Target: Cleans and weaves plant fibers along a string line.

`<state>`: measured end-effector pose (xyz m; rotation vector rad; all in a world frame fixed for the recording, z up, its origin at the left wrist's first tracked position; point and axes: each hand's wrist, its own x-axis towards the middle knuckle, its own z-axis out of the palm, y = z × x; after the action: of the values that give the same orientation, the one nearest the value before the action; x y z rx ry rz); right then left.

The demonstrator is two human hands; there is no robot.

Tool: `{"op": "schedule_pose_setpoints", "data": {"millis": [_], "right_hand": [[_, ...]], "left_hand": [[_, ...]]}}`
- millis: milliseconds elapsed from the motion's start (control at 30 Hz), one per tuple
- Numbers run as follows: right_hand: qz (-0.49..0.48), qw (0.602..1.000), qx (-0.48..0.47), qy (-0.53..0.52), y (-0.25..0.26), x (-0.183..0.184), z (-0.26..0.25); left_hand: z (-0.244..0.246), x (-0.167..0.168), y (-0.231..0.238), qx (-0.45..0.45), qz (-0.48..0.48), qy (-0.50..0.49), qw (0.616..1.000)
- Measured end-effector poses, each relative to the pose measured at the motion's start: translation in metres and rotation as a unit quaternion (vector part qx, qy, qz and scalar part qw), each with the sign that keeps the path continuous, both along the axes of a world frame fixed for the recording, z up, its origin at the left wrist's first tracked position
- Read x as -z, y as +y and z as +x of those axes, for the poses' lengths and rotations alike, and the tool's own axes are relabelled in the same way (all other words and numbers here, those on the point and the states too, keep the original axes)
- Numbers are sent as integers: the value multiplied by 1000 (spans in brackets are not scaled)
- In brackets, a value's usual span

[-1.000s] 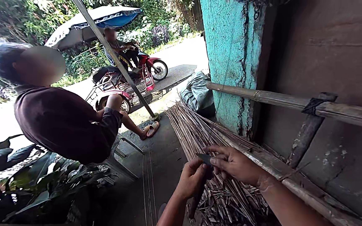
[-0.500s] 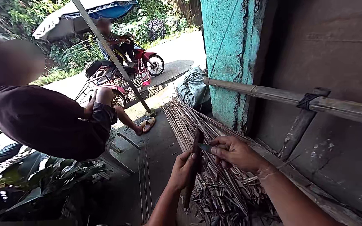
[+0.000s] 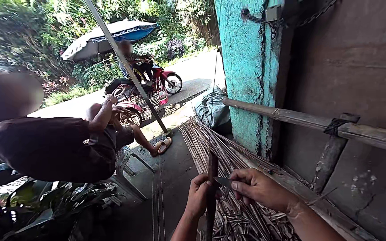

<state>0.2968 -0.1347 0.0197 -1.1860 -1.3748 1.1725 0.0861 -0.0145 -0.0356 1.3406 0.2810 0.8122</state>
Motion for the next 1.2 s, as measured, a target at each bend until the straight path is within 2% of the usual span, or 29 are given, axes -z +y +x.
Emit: {"op": "schedule_pose_setpoints", "data": {"millis": [67,167,267,400,533,767,967,1133,1200], "right_hand": [[-9,1000,-8,3,-1,3,1],[-4,999,33,12,1,4,4],[-5,999,49,16,-2,-1,7],[-21,999,27,-6,0,1,9],[-16,999,-32,15,2,8,2],[46,989,-123,70,-2,8,9],[68,994,-75,28,-5,8,14],[150,988,22,-3,-6,5,33],[146,989,15,-15,-8,3,36]], "left_hand": [[2,1,0,18,20,0,1000],[4,-7,-2,29,49,26,998],[3,-15,-11,8,49,67,997],[1,-15,-17,31,53,77,995],[1,-13,-22,58,68,74,993],[-8,-23,-18,245,-61,44,967],[-7,-25,-19,253,-84,49,963],[-10,-25,-18,258,-61,64,962],[-9,-23,-20,255,-50,69,963]]}}
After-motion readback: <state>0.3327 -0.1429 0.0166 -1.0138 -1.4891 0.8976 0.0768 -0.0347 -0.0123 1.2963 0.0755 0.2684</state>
